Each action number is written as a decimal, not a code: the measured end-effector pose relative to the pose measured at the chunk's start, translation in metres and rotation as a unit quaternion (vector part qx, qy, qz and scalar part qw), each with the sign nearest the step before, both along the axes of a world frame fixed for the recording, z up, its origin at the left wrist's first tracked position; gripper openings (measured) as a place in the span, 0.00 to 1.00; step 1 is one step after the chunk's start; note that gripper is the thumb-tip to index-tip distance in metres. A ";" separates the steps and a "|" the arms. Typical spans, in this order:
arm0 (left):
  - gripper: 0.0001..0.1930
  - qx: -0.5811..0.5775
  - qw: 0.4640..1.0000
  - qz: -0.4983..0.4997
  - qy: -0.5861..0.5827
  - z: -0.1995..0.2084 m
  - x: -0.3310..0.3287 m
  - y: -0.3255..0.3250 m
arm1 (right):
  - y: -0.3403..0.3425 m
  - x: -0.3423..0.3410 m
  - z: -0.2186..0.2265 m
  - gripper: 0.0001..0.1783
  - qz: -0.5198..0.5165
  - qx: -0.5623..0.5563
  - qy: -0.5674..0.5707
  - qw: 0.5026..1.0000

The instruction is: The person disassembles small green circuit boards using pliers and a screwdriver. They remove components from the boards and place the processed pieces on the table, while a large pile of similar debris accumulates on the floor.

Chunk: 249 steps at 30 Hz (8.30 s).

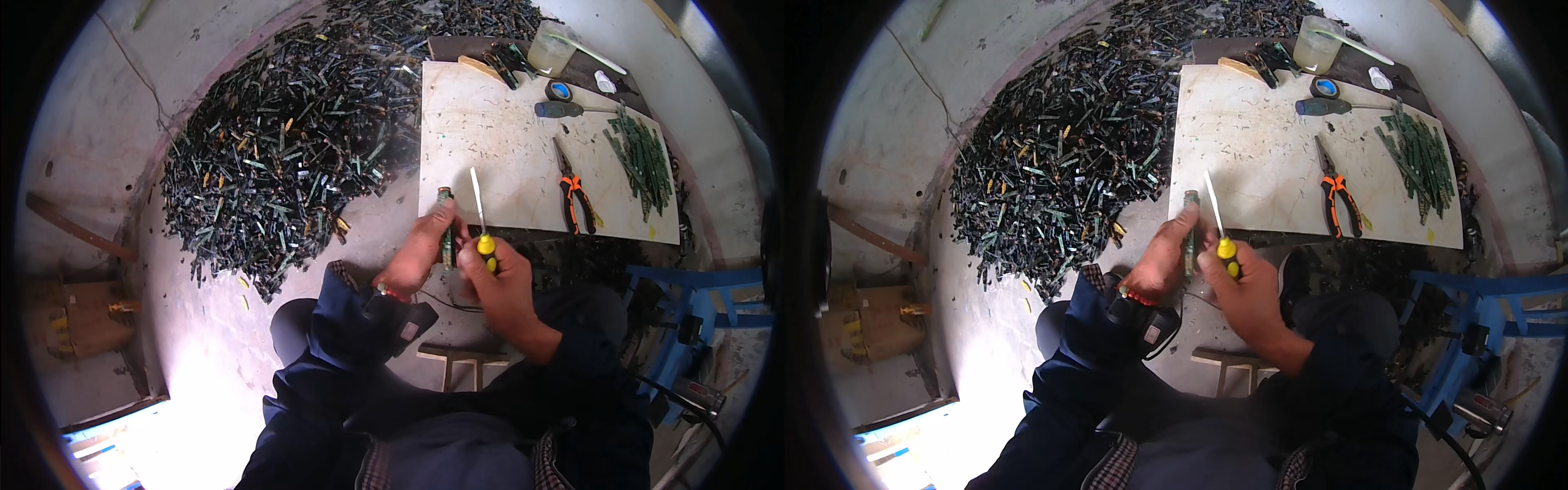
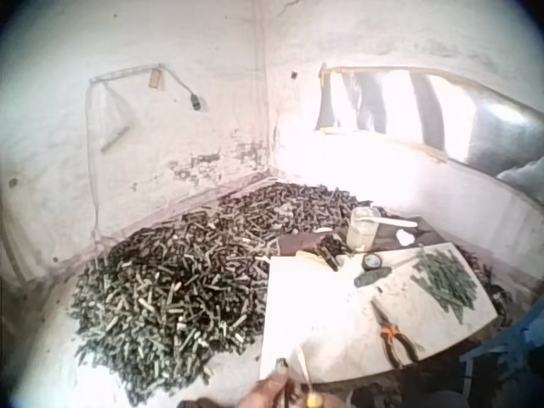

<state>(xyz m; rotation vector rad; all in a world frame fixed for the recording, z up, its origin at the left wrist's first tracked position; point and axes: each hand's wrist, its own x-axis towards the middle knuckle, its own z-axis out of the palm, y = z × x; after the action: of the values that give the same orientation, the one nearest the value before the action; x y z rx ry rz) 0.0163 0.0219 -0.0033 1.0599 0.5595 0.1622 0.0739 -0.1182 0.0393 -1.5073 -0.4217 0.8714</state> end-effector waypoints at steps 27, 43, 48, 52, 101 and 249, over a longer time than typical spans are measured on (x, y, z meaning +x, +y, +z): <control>0.33 -0.120 0.990 -0.067 -0.018 0.005 -0.011 0.008 | -0.032 0.069 0.024 0.12 0.115 -0.065 -0.286 0.949; 0.31 0.043 0.994 -0.072 0.066 0.003 -0.012 0.009 | -0.030 0.077 0.006 0.12 0.127 -0.031 -0.321 0.938; 0.31 0.052 0.992 -0.075 0.083 0.002 -0.014 0.011 | -0.027 0.084 0.021 0.12 0.131 -0.135 0.049 0.981; 0.34 0.074 0.992 -0.070 0.078 0.014 -0.009 0.006 | -0.031 0.080 0.005 0.13 0.142 -0.062 -0.217 0.964; 0.31 -0.200 0.979 0.034 -0.023 -0.016 -0.011 0.007 | -0.011 0.047 0.001 0.11 0.052 -0.067 0.185 0.979; 0.22 -0.095 0.981 -0.166 -0.017 0.030 -0.020 -0.025 | -0.001 0.086 0.013 0.07 0.223 0.062 -0.406 0.884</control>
<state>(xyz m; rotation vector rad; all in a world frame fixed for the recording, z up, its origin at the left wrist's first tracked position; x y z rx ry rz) -0.0032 -0.0032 0.0262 0.9478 0.3525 -0.1634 0.1602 -0.1191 0.0522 -1.6322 -1.4601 0.4922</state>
